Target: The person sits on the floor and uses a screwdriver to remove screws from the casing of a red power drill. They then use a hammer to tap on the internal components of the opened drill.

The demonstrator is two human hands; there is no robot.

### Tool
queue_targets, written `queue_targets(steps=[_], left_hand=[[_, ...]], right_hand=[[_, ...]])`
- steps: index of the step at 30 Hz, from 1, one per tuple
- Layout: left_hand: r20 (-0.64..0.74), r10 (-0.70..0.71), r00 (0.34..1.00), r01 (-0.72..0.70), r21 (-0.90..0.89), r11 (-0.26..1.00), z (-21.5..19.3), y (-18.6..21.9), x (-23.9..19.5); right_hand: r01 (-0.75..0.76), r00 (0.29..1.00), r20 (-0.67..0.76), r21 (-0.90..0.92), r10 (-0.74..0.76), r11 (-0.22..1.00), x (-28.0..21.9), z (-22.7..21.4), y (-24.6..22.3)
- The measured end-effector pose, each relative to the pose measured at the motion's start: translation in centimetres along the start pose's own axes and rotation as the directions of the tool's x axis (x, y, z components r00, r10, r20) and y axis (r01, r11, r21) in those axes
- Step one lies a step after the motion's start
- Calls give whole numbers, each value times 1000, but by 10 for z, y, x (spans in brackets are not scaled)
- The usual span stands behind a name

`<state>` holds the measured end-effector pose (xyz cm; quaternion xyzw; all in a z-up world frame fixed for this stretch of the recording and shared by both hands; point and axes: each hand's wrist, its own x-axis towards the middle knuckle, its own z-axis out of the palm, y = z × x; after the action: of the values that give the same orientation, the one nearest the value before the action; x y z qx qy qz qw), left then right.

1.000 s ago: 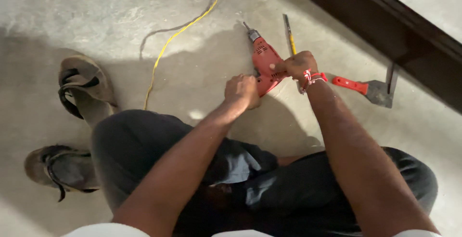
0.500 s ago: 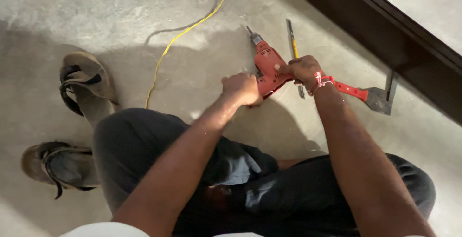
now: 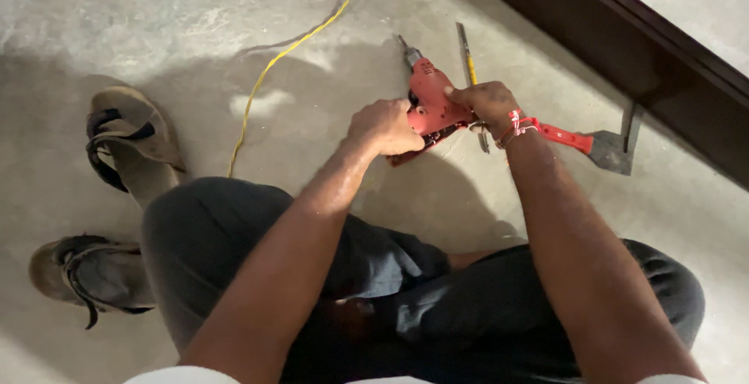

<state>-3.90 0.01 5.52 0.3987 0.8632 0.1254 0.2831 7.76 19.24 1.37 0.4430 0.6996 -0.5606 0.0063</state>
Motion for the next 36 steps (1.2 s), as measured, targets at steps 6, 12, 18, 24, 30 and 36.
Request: queue_targets(steps=[6,12,18,24,30,36], left_hand=[[-290,155,944,-216,-189,958,-2,-4,15],[-268,225,937,-347,-637,688,-26,-20,33],[-212,87,973,-229,-910,347,-54,-41,34],[-190,7,982,-187,-970,-153,-70,-92,38],[-156,-382,911,-317,-858,-405,-43,-148,58],[147,-579,802,-175,-869,-463,5,-168,83]], right_hand=[[-78,997,17,134,77,988,2,-5,-5],[-94,996,32,324,88,941,5,-10,-9],[-49,997,-41,330,66,943,16,-18,2],[56,976,-217,256,1,965,36,-28,26],[-39,914,-343,-605,-216,795,46,-25,59],[-47,935,-280,-708,-218,705,52,-19,64]])
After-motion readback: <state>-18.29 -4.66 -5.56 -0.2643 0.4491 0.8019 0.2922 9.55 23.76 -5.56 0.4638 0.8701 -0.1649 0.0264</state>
